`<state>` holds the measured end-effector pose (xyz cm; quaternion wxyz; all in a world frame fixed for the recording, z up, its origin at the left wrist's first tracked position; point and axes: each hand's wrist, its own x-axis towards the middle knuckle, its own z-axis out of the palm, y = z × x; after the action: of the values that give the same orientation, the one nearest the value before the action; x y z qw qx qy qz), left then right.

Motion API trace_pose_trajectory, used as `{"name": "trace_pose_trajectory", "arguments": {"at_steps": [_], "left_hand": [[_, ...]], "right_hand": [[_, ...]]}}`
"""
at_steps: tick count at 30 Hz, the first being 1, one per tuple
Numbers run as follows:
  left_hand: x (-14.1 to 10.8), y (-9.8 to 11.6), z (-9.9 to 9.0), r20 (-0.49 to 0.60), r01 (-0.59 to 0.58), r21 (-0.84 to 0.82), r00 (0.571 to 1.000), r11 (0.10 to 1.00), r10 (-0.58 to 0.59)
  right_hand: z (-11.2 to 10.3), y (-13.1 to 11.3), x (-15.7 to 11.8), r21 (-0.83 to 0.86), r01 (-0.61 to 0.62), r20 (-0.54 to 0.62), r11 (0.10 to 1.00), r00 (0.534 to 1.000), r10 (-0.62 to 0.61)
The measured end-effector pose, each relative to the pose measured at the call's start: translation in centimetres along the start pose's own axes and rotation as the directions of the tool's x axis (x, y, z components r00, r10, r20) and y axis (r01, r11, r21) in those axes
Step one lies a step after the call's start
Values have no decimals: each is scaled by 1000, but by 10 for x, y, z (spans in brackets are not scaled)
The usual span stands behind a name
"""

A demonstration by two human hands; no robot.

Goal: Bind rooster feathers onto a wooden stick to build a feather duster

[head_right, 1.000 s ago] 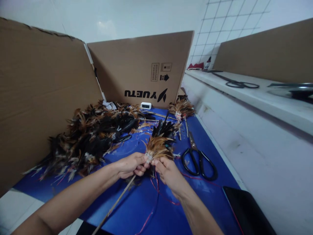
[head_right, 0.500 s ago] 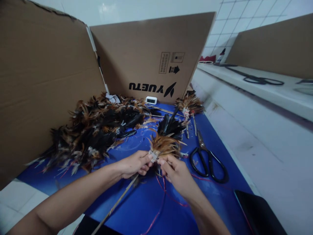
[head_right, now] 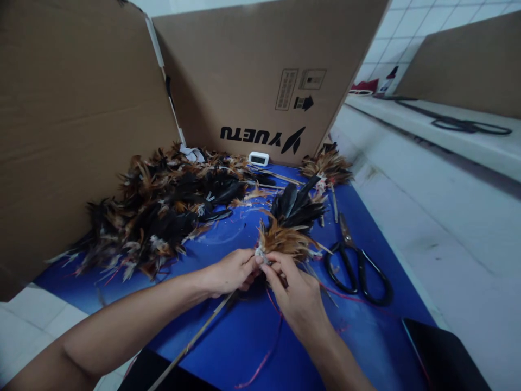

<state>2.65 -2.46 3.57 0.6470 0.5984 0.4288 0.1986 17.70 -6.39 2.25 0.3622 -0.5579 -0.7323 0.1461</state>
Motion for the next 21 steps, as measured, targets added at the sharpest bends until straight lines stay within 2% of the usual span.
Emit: {"name": "trace_pose_trajectory", "arguments": {"at_steps": [2,4,12,17,21], "left_hand": [[0,-1,1,-5,4,7,1000,1000,-3],[1,-1,1,-10,7,10,1000,1000,-7],[1,0,-1,-18,47,-14,999,999,-48],[1,2,-4,2,44,-119,999,992,-44],[0,5,-7,30,46,-248,999,968,-39]], "right_hand": [[0,0,0,-35,32,-15,999,999,-33],[-1,0,0,-45,15,-9,999,1000,-16],[-6,0,1,141,-186,13,972,982,186],[-9,-1,4,293,-253,25,922,966,257],[-11,-1,5,375,-328,78,867,943,323]]}}
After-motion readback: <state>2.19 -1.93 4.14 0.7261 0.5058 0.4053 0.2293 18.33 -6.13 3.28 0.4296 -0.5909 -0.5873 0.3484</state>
